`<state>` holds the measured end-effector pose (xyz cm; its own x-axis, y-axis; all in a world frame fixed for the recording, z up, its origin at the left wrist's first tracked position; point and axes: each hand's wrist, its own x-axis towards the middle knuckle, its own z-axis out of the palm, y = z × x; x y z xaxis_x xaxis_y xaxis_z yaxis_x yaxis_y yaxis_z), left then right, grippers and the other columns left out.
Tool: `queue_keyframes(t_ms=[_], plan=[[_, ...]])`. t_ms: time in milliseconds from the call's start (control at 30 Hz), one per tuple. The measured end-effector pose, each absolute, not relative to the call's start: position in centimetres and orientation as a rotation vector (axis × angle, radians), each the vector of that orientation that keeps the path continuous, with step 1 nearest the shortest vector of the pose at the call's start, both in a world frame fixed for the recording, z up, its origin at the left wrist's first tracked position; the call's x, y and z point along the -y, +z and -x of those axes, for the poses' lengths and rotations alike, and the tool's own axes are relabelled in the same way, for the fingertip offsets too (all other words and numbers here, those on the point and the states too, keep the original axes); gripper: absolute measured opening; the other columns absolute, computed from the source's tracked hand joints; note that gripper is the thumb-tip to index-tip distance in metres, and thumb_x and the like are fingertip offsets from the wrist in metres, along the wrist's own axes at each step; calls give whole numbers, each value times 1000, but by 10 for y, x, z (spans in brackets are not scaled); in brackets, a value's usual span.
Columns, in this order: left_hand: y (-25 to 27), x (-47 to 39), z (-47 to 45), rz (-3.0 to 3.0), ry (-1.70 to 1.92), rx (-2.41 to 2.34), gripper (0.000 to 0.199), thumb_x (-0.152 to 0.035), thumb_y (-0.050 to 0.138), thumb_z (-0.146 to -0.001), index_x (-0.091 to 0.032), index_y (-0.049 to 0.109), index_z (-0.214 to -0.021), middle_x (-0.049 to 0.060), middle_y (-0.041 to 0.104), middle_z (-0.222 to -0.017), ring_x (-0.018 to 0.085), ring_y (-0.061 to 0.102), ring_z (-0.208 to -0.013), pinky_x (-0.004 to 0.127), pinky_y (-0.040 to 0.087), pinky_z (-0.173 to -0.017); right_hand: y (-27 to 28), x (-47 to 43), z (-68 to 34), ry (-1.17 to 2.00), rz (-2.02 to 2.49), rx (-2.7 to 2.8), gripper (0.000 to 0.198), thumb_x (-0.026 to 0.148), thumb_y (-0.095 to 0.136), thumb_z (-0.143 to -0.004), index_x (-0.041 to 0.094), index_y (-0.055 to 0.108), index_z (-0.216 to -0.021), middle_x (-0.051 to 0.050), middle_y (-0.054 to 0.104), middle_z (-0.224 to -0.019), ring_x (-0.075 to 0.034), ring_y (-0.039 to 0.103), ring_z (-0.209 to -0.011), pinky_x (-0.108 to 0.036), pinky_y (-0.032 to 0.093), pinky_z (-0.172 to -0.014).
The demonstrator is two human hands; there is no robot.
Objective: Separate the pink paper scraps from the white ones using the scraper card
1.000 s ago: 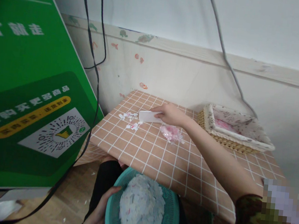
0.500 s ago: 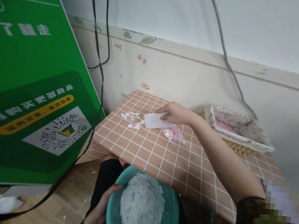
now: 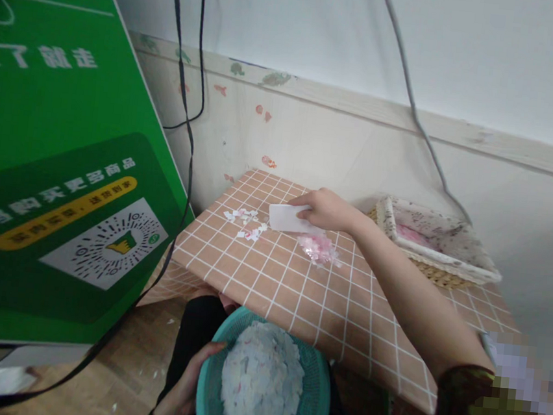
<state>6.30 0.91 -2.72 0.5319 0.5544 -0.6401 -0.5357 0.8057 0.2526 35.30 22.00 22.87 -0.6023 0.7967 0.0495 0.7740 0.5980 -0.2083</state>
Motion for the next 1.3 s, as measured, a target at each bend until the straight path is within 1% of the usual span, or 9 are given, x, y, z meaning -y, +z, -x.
queue_keyframes(t_ms=[100,200,367,533,700,833,1000,1167,1300], plan=[[-28,-9,-63,-38,643,-781,37,-32,60,-77,-4,66,-100,16,75,-89,29,69,-82,42,45,-88,220,-223,-353,240,1321,2656,37,17,55,-81,25,66,-115,-2,69,-110,-18,64,-92,-27,45,-79],[-29,-8,-63,-33,628,-759,38,-34,60,-78,-4,66,-100,16,75,-90,30,68,-84,43,45,-87,214,-225,-351,332,1290,2639,38,17,55,-82,27,65,-117,-1,69,-110,-18,64,-93,-27,45,-79],[-30,-8,-62,-21,633,-760,40,-33,60,-78,-3,65,-102,16,75,-91,29,68,-87,41,45,-89,214,-225,-350,535,1255,2642,39,17,55,-82,29,64,-118,1,70,-105,-15,65,-87,-24,46,-75],[-33,-8,-62,-7,611,-766,41,-34,60,-78,-2,64,-103,17,75,-90,30,68,-88,40,45,-87,208,-230,-349,551,1296,2561,38,19,57,-81,27,65,-117,-1,70,-106,-16,65,-86,-24,46,-73],[-33,-7,-62,-12,620,-777,40,-34,60,-77,-4,65,-103,16,75,-91,30,68,-88,41,46,-86,202,-233,-349,644,1254,2543,38,17,57,-80,28,66,-115,1,71,-103,-15,65,-83,-23,46,-71],[-32,-8,-62,-8,608,-771,42,-35,60,-78,-3,64,-104,17,75,-91,31,68,-90,40,46,-86,202,-233,-343,663,1243,2541,36,16,57,-80,28,68,-112,1,72,-98,-14,65,-82,-23,46,-71],[-34,-7,-63,-24,636,-783,39,-34,60,-78,-4,65,-101,16,75,-89,29,68,-85,40,45,-86,204,-233,-334,622,1207,2596,32,15,58,-79,28,71,-104,1,73,-91,-14,65,-79,-22,45,-69],[-34,-7,-62,-12,629,-766,39,-34,60,-78,-3,66,-101,16,75,-88,29,68,-87,40,43,-88,204,-243,-342,629,1327,2603,29,13,63,-72,28,75,-94,1,74,-81,-14,65,-70,-22,46,-63],[-32,-8,-62,-14,639,-750,39,-34,61,-77,-4,66,-101,18,74,-92,31,67,-92,42,41,-92,203,-254,-357,713,1368,2584,27,13,64,-68,27,76,-88,1,73,-78,-14,65,-68,-23,48,-65]])
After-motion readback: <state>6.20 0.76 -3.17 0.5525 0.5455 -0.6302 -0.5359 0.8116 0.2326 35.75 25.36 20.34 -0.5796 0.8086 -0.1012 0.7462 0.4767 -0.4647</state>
